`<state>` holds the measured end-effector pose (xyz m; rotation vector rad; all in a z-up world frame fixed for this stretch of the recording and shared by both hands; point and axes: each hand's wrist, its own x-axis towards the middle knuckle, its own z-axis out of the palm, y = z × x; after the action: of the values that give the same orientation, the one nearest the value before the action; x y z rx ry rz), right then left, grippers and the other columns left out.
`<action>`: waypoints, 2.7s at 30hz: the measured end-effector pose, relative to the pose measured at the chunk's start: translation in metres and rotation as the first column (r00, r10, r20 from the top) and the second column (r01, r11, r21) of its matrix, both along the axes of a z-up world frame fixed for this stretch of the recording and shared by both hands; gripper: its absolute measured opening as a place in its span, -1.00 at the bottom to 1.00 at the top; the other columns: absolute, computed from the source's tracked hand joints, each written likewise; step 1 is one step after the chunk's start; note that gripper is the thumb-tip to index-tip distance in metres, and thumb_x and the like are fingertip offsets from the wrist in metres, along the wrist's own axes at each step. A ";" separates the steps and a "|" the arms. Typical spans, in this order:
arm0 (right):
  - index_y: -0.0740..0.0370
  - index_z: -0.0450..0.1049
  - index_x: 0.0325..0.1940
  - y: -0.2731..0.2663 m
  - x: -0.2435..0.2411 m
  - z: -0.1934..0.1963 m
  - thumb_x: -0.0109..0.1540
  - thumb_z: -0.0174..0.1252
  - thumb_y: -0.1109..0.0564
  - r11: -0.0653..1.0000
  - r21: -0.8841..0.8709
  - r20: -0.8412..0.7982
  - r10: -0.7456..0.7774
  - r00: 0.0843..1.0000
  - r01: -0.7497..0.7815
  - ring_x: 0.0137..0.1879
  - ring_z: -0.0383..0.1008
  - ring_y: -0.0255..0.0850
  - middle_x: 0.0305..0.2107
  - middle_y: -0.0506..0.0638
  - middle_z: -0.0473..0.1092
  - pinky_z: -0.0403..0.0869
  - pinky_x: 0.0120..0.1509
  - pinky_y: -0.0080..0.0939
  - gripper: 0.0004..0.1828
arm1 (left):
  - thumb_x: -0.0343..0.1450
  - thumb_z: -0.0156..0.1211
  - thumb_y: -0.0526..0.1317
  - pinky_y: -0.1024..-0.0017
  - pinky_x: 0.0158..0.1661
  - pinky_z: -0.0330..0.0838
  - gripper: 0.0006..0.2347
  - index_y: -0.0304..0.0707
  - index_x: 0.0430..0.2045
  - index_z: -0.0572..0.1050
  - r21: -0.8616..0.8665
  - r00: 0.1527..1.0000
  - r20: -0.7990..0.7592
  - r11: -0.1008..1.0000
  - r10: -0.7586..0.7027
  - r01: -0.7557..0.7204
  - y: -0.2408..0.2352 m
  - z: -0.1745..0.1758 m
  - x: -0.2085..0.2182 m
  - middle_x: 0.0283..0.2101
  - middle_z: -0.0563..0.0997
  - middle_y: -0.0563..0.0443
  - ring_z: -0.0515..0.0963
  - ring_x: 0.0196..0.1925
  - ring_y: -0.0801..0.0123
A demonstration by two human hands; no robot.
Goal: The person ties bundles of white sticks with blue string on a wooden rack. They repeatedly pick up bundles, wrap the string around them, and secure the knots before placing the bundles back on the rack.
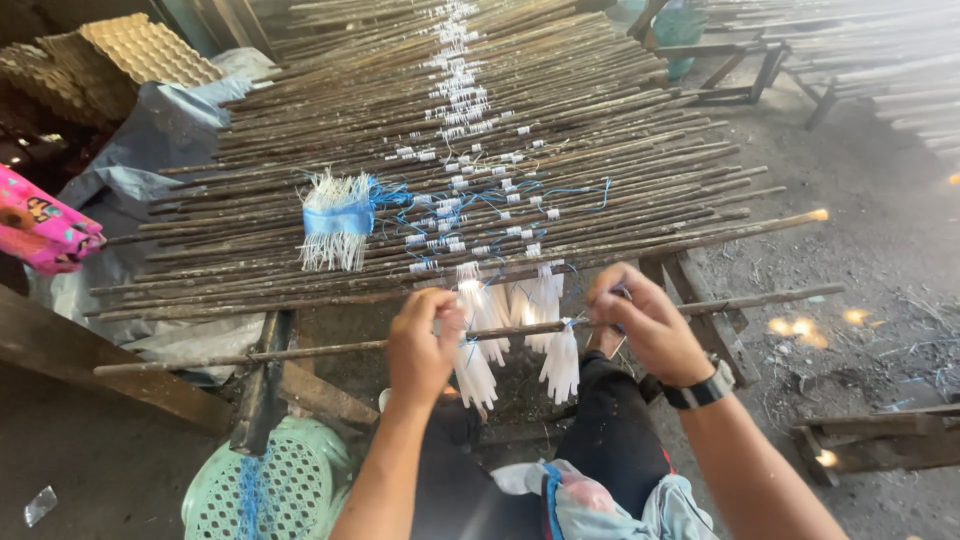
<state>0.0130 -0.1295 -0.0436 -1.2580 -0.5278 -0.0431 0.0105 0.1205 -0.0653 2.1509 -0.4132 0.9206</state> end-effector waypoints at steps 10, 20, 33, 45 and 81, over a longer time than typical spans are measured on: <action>0.35 0.20 -0.05 -0.003 0.008 0.040 0.10 -0.01 0.20 0.955 -0.204 0.135 -0.189 0.973 0.214 -0.21 0.33 -0.28 -0.34 0.09 0.34 0.28 -0.06 -0.32 -0.65 | 0.14 0.16 0.06 0.25 -0.10 0.20 -0.72 -0.03 -0.47 0.42 0.403 0.970 0.086 0.883 0.226 -0.242 0.038 -0.030 0.000 -0.17 0.35 0.09 0.37 -0.09 0.24; 0.31 0.18 0.06 -0.017 0.045 0.046 0.07 0.09 0.19 0.505 -0.568 0.566 -0.334 0.754 0.650 0.00 0.31 0.02 -0.13 0.13 0.27 0.31 -0.02 -0.10 -0.51 | 0.00 0.26 0.11 0.05 0.10 0.00 -0.41 -0.14 -0.17 0.31 0.296 0.938 0.105 0.890 0.331 -0.348 0.038 -0.026 0.055 0.15 0.12 -0.28 0.15 0.18 -0.04; -0.11 0.29 0.05 -0.001 0.124 -0.056 0.12 -0.12 -0.28 -0.192 -0.586 0.799 -0.301 0.521 0.787 0.22 0.19 -0.25 0.05 -0.13 0.26 0.08 0.30 -0.21 -0.51 | 0.23 -0.16 0.26 0.27 0.07 0.03 -0.53 -0.05 -0.22 0.38 0.373 0.919 0.257 0.847 0.297 -0.378 0.047 -0.049 0.072 0.00 0.39 0.10 0.32 0.08 0.33; -0.07 0.45 -0.04 0.006 0.109 -0.038 0.13 -0.01 -0.17 -0.257 -0.388 0.916 -0.218 0.338 0.885 0.23 0.33 -0.31 0.01 -0.16 0.39 0.22 0.31 -0.33 -0.62 | 0.31 -0.18 0.13 0.19 0.02 0.07 -0.56 -0.19 -0.15 0.38 0.346 0.959 0.120 0.894 0.258 -0.284 0.040 -0.028 0.060 0.01 0.37 0.01 0.27 0.11 0.18; 0.02 0.40 0.03 0.000 0.110 -0.042 0.18 -0.14 -0.21 -0.153 -0.562 0.812 -0.290 0.507 0.813 0.27 0.23 -0.16 0.08 -0.05 0.32 0.13 0.31 -0.17 -0.53 | 0.31 -0.13 0.11 0.27 0.00 0.09 -0.60 -0.20 -0.22 0.40 0.350 0.940 0.192 0.875 0.283 -0.335 0.033 -0.024 0.058 -0.07 0.43 0.01 0.35 0.03 0.23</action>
<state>0.1233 -0.1297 -0.0857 -2.8397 -0.2032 -1.0137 0.0688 0.1537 -0.0892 2.5682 -0.3361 1.2562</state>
